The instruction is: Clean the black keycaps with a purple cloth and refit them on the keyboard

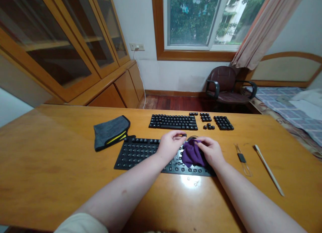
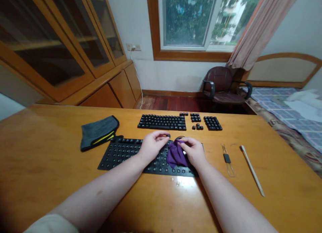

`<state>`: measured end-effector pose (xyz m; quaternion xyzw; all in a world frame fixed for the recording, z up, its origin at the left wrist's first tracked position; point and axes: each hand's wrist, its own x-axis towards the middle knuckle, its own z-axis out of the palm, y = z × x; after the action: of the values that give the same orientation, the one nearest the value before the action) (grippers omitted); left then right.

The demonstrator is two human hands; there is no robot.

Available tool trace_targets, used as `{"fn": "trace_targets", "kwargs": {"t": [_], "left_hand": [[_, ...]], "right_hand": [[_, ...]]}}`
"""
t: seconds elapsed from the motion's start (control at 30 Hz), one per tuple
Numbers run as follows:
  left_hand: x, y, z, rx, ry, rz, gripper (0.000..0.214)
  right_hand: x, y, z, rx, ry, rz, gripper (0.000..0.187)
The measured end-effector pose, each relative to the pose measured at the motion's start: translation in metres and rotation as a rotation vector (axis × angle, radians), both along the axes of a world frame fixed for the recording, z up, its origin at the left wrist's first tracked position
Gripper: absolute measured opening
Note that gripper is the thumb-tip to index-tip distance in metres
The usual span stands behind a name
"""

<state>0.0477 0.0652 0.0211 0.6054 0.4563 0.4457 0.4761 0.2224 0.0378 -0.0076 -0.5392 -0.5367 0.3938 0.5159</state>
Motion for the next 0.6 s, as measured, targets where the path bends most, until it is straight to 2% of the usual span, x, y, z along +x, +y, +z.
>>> {"fn": "trace_targets", "kwargs": {"t": [0.1,0.2,0.37,0.6], "left_hand": [[-0.018,0.017,0.015,0.052,0.087,-0.008,0.021],[-0.036,0.032,0.021,0.115,0.305,-0.158,0.021],[-0.051,0.046,0.012,0.052,0.501,-0.391,0.025],[-0.063,0.055,0.003,0.056,0.624,-0.502,0.026]], "right_hand": [[0.000,0.000,0.000,-0.007,-0.018,-0.006,0.012],[0.000,0.000,-0.002,-0.007,-0.011,-0.003,0.012],[0.001,0.002,-0.004,-0.003,-0.020,-0.002,0.013],[0.001,0.002,-0.004,-0.011,0.001,-0.013,0.012]]}}
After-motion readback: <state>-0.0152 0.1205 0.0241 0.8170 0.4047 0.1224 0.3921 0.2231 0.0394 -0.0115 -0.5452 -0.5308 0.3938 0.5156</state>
